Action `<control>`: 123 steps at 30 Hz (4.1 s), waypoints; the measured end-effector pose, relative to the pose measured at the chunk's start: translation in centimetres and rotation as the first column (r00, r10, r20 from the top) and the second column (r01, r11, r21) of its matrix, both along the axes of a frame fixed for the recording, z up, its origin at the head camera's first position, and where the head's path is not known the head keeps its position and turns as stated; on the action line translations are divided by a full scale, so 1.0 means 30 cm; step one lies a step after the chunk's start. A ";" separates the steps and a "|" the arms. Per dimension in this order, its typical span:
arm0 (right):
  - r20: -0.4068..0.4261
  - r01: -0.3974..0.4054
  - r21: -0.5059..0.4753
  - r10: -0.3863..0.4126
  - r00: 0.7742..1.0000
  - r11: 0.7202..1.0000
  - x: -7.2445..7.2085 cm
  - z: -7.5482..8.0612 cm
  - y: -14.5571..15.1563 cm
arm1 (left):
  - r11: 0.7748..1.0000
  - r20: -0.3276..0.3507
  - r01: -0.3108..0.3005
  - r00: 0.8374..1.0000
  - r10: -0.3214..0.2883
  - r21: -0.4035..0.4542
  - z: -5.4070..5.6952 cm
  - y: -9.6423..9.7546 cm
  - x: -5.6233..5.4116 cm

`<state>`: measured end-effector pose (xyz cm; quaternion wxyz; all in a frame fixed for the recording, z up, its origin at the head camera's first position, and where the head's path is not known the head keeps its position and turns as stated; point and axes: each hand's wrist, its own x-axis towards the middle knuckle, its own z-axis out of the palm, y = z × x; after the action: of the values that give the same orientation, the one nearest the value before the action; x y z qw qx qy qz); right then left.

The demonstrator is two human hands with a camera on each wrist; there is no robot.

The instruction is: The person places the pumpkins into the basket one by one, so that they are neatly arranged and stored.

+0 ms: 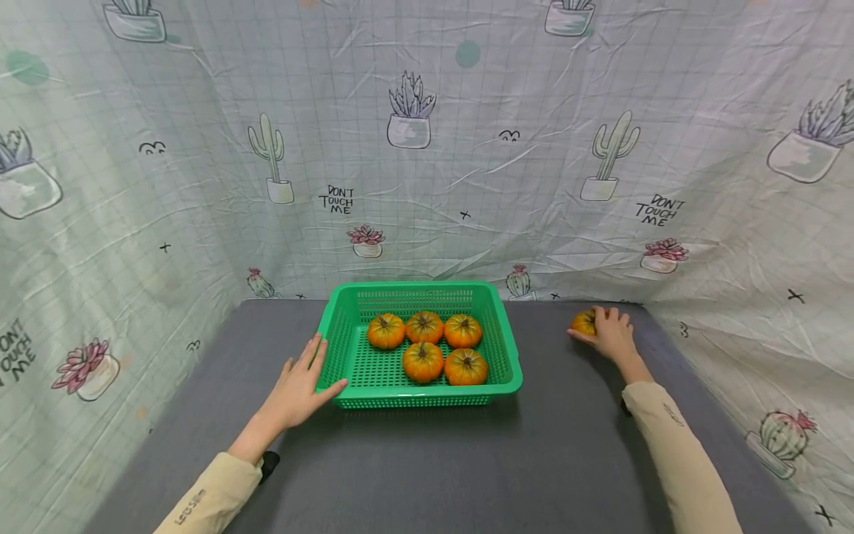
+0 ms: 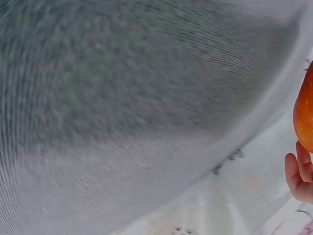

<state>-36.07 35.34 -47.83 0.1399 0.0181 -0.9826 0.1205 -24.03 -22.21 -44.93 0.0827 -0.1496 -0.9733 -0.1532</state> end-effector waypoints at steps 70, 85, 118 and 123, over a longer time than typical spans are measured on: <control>-0.103 -0.691 0.325 0.750 0.653 0.646 0.171 0.412 -0.762 | 1.000 -0.004 -0.005 1.000 0.005 0.000 0.001 0.004 0.006; -0.023 -0.740 0.282 0.775 0.632 0.611 0.136 0.396 -0.920 | 1.000 0.000 0.004 1.000 -0.004 0.005 0.001 0.003 0.001; -0.016 -0.666 0.600 0.839 0.544 0.443 0.053 0.230 -1.171 | 1.000 -0.054 0.004 0.999 -0.003 0.023 -0.004 0.001 0.005; 0.029 -0.645 0.640 0.826 0.564 0.418 0.042 0.199 -1.185 | 1.000 -0.032 -0.004 0.999 0.004 0.012 -0.001 0.001 0.005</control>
<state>-34.81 -0.22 -41.85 0.2012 0.5114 -0.8232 -0.1427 -23.87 -22.17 -44.96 0.0996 -0.1495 -0.9712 -0.1562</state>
